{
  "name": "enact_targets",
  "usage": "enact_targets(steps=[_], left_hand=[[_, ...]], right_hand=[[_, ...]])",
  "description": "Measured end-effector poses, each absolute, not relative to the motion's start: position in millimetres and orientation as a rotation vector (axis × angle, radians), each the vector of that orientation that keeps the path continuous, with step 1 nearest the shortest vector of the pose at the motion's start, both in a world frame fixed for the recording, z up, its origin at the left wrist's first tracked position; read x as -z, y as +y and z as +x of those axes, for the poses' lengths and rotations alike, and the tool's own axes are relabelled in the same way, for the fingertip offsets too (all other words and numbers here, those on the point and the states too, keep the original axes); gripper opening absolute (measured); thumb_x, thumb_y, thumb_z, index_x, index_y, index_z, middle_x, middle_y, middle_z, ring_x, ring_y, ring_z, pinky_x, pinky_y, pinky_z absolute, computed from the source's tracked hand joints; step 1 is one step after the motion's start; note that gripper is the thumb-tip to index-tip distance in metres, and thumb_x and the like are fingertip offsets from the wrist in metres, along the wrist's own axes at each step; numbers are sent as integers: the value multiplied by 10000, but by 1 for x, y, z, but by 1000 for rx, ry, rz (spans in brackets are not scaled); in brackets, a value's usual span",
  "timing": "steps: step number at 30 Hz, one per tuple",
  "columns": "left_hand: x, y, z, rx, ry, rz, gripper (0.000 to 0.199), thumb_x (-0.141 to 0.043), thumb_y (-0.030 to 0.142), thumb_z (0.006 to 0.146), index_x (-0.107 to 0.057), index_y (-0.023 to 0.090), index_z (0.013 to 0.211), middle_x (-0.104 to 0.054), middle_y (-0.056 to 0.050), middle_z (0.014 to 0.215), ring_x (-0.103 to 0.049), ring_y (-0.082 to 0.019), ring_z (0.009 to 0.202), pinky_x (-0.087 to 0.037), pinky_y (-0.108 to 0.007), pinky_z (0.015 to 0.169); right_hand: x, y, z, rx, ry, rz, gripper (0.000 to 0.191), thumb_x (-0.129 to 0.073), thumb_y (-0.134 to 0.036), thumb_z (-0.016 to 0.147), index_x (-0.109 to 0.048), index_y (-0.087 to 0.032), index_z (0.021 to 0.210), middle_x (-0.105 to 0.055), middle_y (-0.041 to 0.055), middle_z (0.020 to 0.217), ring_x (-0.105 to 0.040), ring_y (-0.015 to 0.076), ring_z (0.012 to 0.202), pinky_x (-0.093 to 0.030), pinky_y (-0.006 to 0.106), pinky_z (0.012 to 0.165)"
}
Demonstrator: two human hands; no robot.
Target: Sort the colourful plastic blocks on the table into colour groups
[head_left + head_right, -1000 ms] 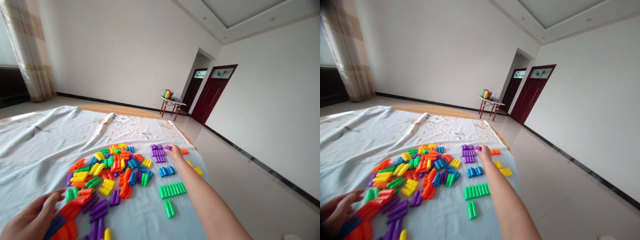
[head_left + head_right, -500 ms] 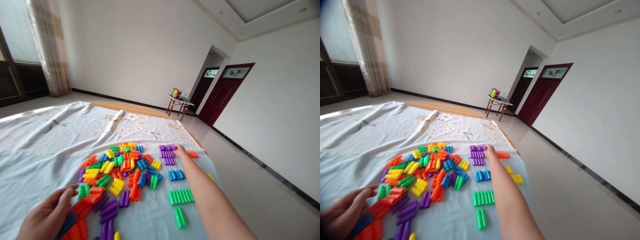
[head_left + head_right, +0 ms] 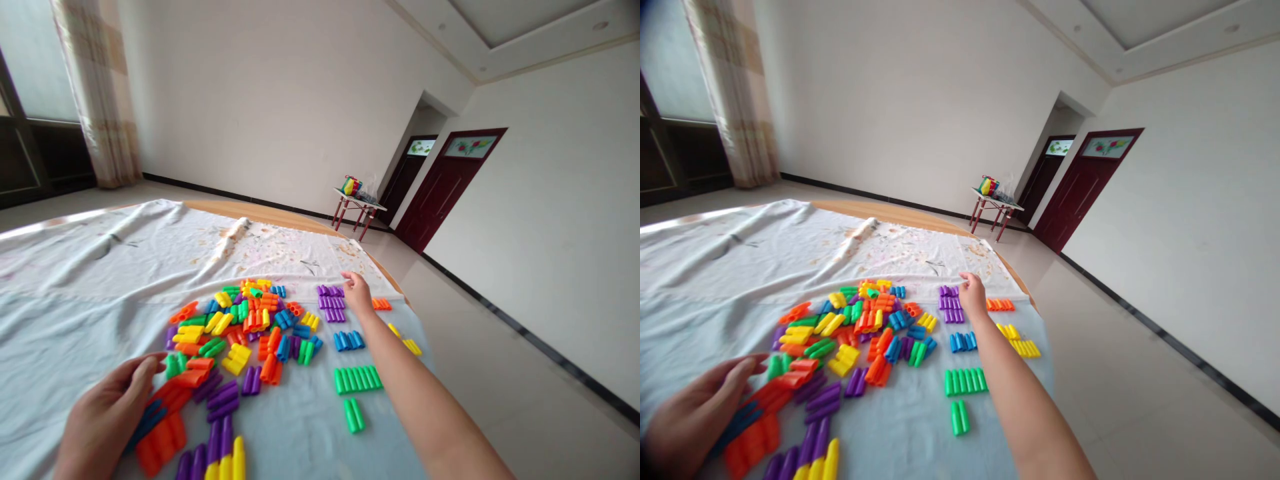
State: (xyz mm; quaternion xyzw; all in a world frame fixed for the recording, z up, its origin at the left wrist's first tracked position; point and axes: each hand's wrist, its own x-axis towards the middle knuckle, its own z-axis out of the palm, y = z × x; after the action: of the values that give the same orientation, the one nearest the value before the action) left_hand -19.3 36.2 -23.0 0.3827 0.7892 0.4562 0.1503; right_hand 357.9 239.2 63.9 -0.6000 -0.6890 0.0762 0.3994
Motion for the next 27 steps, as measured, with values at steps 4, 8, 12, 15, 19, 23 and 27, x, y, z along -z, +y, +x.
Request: enact_targets(steps=[4, 8, 12, 15, 19, 23, 27], left_hand=[[4, 30, -7, -1331, 2137, 1002, 386, -488, 509, 665, -662, 221, 855, -701, -13, 751, -618, -200, 686, -455, -262, 570], [1, 28, -3, -1360, 2091, 1026, 409, -482, 488, 706, -657, 191, 925, -695, -18, 793, -593, -162, 643, -453, -233, 557], [6, 29, -5, -1398, 2070, 1048, 425, -474, 496, 717, -659, 172, 919, -690, -40, 794, -592, -161, 624, -465, -230, 557], [8, 30, -5, -1414, 2056, 1058, 427, -478, 502, 709, -661, 175, 913, -687, -46, 800, -594, -164, 625, -469, -233, 557], [8, 30, -4, -1421, 2053, 1062, 423, -480, 496, 698, -665, 181, 909, -685, -44, 789, -591, -168, 623, -458, -236, 530], [7, 29, -4, -1430, 2039, 1066, 437, -475, 507, 699, -667, 177, 911, -683, -50, 787, -588, -167, 619, -461, -239, 539], [7, 28, -3, -1428, 2023, 1078, 440, -464, 510, 715, -658, 176, 927, -678, -54, 805, -596, -171, 645, -467, -239, 557]], right_hand=[[-64, 171, 316, -389, -1839, -1233, 289, -468, -149, 792, -621, -175, 1035, -659, 54, 1021, -620, 144, 853, -503, 257, 773], [-47, 106, 285, -618, -1985, -999, 232, -487, -169, 810, -637, -182, 987, -668, 49, 942, -623, 143, 814, -507, 246, 709], [-26, 75, 276, -624, -2073, -979, 210, -496, -125, 799, -657, -171, 926, -665, 50, 865, -612, 147, 781, -498, 252, 699], [-17, 68, 275, -568, -2072, -1013, 220, -507, -103, 789, -652, -173, 940, -661, 54, 878, -600, 166, 824, -494, 279, 729], [-18, 57, 265, -484, -2147, -935, 230, -518, -96, 797, -649, -197, 958, -659, 48, 896, -570, 180, 887, -468, 329, 816], [-19, 45, 247, -451, -2240, -792, 271, -523, -97, 804, -630, -213, 1023, -658, 41, 954, -544, 180, 935, -440, 349, 874], [-15, 42, 234, -424, -2295, -727, 374, -517, -96, 810, -573, -204, 1163, -635, 48, 1104, -503, 188, 1025, -404, 370, 941]])
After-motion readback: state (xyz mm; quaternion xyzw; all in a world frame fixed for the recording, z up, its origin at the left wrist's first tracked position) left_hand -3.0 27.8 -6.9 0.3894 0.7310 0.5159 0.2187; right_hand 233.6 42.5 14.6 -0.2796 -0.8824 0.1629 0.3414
